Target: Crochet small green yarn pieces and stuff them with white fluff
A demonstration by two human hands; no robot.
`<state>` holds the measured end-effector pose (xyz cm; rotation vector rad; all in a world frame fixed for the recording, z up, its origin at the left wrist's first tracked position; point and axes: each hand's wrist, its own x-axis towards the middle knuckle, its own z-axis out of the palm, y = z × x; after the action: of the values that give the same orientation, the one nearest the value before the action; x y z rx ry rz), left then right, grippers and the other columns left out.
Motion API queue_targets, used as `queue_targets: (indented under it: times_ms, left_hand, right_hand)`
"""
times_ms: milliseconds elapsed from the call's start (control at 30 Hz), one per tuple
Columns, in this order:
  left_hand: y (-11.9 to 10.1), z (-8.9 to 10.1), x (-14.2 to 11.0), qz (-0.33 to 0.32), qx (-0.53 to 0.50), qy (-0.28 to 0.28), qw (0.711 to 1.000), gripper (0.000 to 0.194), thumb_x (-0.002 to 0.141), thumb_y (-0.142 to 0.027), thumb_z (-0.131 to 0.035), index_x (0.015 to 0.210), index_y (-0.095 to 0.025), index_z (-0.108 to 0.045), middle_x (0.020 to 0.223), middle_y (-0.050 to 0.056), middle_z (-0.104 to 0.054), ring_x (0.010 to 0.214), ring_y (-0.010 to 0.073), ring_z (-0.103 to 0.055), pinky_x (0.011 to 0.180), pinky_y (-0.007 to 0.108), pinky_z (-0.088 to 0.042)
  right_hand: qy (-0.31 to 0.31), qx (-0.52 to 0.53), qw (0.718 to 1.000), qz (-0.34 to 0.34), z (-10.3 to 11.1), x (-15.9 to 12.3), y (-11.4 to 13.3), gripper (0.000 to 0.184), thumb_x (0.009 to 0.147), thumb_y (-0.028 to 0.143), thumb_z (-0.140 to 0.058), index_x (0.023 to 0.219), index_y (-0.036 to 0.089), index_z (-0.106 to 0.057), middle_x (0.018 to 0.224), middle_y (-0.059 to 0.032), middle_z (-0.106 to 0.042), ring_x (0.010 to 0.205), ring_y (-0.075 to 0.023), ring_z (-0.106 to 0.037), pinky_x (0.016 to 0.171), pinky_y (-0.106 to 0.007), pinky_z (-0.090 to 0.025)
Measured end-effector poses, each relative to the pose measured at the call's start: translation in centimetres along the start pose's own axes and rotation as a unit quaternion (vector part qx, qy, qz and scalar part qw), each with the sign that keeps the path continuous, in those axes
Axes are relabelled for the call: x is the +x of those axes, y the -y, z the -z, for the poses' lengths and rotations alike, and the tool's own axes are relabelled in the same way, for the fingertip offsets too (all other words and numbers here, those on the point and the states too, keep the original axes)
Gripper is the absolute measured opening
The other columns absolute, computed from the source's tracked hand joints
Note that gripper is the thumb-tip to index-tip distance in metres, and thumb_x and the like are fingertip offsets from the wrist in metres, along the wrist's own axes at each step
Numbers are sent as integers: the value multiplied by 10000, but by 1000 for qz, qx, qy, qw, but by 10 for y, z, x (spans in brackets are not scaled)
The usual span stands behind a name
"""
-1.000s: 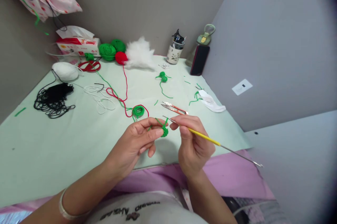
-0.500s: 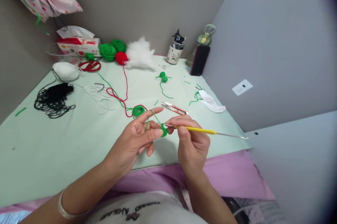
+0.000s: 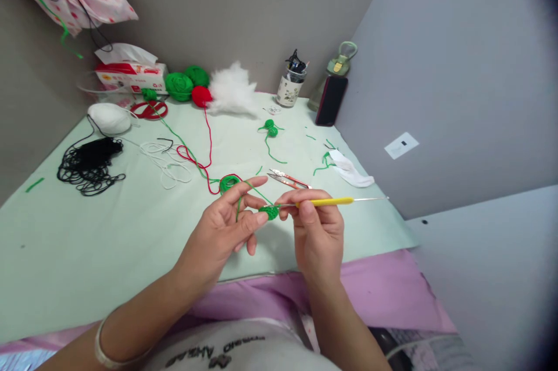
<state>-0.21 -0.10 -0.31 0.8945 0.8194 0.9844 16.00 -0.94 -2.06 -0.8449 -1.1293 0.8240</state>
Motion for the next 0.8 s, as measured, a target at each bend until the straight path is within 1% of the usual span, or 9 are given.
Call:
queue_targets:
  times_ms: [133,233,333,467,533,633,733,767,800]
  left_hand:
    - [-1,-1,-1,-4,-7,-12,1000,482,851,-275,-862,1315,-268,-730,987,-14,-643,516,26,-507,462,195,-414]
    - [-1,0,-3,-15,-5,-19,1000,458,847,-257,-859,1291,-265,-746,958,-21,-629,545,46,-527,486,214,-436]
    - [1,1,-4,-33,23,-33,999,421,865,-207,-829,1272,-289,-762,920,-40,-621,549,42,-535,542,221,-461]
    - [3,0,-6,-51,77,-71,993,471,844,-129,-818,1269,-322,-763,830,-65,-598,547,42,-545,574,206,-459]
    - [5,-2,-7,-60,95,-93,989,475,830,-125,-829,1258,-323,-767,801,-68,-602,546,41,-541,584,193,-470]
    - [6,-5,-7,-76,74,-101,989,465,807,-144,-857,1231,-314,-774,815,-69,-609,534,35,-522,562,172,-491]
    - [4,-7,-6,-44,-11,-59,997,543,773,-146,-885,1277,-299,-751,854,-66,-627,515,29,-494,496,157,-487]
    - [2,-7,-5,-12,-46,-34,998,558,769,-150,-891,1291,-278,-744,834,-68,-623,482,19,-452,464,151,-468]
    - [-1,-6,-3,23,-83,-9,996,553,770,-160,-894,1294,-248,-741,788,-75,-607,446,6,-388,432,143,-438]
  right_hand:
    - [15,24,1000,-11,1,1,3,198,1029,365,-655,921,236,-759,858,-26,-786,700,-144,-709,643,-283,-606]
    - [19,-4,1000,4,2,-3,5,192,1055,335,-613,962,244,-754,894,-27,-788,738,-150,-717,669,-296,-614]
    - [31,-80,995,51,3,-9,9,170,1062,254,-588,1030,255,-755,942,-30,-790,789,-164,-726,703,-321,-620]
    - [61,-151,979,120,5,-12,10,241,1052,154,-556,1140,284,-739,975,-31,-785,849,-184,-739,710,-341,-625]
    - [74,-191,964,171,5,-13,9,292,1043,134,-551,1230,290,-712,996,-42,-789,854,-195,-747,706,-354,-637]
    - [101,-282,914,272,6,-16,4,411,1016,91,-576,1365,287,-666,1082,-72,-784,924,-201,-758,739,-348,-653]
    - [113,-369,866,316,7,-20,0,462,982,76,-646,1368,328,-682,1117,-66,-760,1011,-207,-756,781,-328,-655]
    - [107,-375,865,317,7,-20,0,452,977,82,-660,1349,337,-696,1118,-62,-757,1024,-213,-754,788,-332,-653]
    - [98,-359,875,310,7,-19,0,425,980,90,-658,1323,336,-712,1107,-59,-758,1015,-215,-754,786,-340,-651]
